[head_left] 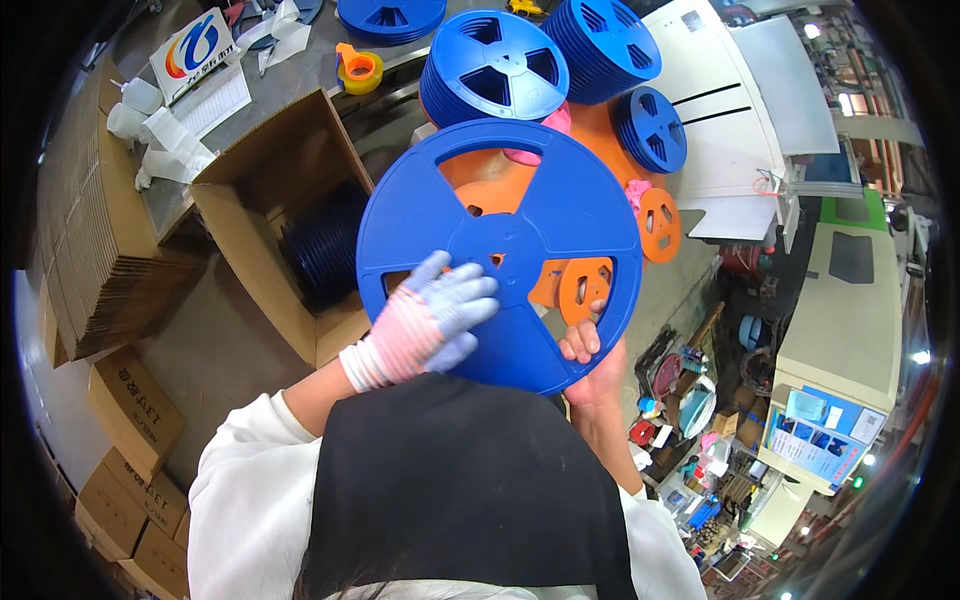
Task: The person picks up blue plastic spools from a table, inspects them by turning them over, and places them into a cardboard box. The person repeats this process with multiple spools throughout the clip.
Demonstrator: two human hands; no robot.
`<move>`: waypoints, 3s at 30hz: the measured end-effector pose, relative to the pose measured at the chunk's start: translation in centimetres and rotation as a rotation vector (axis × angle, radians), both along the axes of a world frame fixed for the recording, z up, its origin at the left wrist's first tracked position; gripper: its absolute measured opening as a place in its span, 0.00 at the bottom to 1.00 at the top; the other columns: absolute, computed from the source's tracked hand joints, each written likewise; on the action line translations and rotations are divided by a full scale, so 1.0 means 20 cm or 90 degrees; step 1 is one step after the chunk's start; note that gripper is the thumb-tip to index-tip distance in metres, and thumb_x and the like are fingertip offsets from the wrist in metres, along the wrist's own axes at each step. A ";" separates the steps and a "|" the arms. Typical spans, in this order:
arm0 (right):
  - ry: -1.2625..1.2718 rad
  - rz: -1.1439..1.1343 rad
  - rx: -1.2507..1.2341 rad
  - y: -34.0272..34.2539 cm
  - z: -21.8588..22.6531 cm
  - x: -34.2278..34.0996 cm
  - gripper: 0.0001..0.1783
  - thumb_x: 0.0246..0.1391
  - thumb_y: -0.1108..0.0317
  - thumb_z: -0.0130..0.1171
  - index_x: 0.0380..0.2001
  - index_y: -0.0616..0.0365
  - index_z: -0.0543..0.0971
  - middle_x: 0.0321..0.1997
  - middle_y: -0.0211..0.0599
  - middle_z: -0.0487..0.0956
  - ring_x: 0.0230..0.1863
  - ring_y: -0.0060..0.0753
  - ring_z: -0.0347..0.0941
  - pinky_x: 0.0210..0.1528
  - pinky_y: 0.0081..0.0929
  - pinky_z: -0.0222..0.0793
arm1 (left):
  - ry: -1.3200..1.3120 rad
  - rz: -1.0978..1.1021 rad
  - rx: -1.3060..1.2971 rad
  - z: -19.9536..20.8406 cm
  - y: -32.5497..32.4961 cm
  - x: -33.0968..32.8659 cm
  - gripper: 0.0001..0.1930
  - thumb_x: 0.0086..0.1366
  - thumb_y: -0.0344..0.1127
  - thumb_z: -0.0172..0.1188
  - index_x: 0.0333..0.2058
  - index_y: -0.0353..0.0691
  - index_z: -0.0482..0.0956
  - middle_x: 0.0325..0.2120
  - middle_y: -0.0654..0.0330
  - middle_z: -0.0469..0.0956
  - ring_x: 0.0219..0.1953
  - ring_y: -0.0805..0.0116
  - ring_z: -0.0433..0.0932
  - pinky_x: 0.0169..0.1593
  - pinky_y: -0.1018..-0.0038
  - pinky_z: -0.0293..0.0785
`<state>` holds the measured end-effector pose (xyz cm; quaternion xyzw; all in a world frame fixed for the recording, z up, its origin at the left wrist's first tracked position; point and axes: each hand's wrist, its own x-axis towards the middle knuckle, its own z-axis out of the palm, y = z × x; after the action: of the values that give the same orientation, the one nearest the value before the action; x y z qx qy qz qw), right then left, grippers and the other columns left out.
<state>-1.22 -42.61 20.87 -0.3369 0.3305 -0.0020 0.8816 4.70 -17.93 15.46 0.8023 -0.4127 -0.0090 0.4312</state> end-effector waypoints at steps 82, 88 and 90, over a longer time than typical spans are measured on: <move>-0.150 0.149 -0.180 0.36 0.04 0.53 0.20 0.69 0.61 0.43 0.54 0.64 0.72 0.59 0.49 0.74 0.45 0.39 0.80 0.41 0.28 0.78 | 0.546 0.672 -0.578 -0.19 0.55 0.11 0.24 0.72 0.50 0.49 0.53 0.34 0.75 0.46 0.53 0.79 0.48 0.64 0.79 0.54 0.71 0.73; -0.130 0.143 0.000 0.35 -0.06 0.53 0.18 0.67 0.60 0.48 0.46 0.64 0.77 0.59 0.47 0.73 0.43 0.33 0.80 0.37 0.26 0.79 | 0.411 0.726 -0.574 -0.22 0.58 0.02 0.15 0.73 0.37 0.50 0.52 0.35 0.77 0.47 0.57 0.79 0.49 0.69 0.76 0.57 0.73 0.70; -0.075 0.116 0.009 0.35 -0.09 0.54 0.18 0.66 0.60 0.49 0.46 0.64 0.77 0.60 0.46 0.73 0.42 0.33 0.80 0.37 0.26 0.79 | 0.345 0.731 -0.533 -0.21 0.57 0.01 0.14 0.73 0.34 0.51 0.52 0.35 0.77 0.46 0.59 0.79 0.49 0.71 0.76 0.56 0.76 0.69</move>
<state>9.56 -35.57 19.07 -0.3585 0.2461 0.0607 0.8985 4.85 -6.48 11.32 0.6301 0.2208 0.1775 0.7230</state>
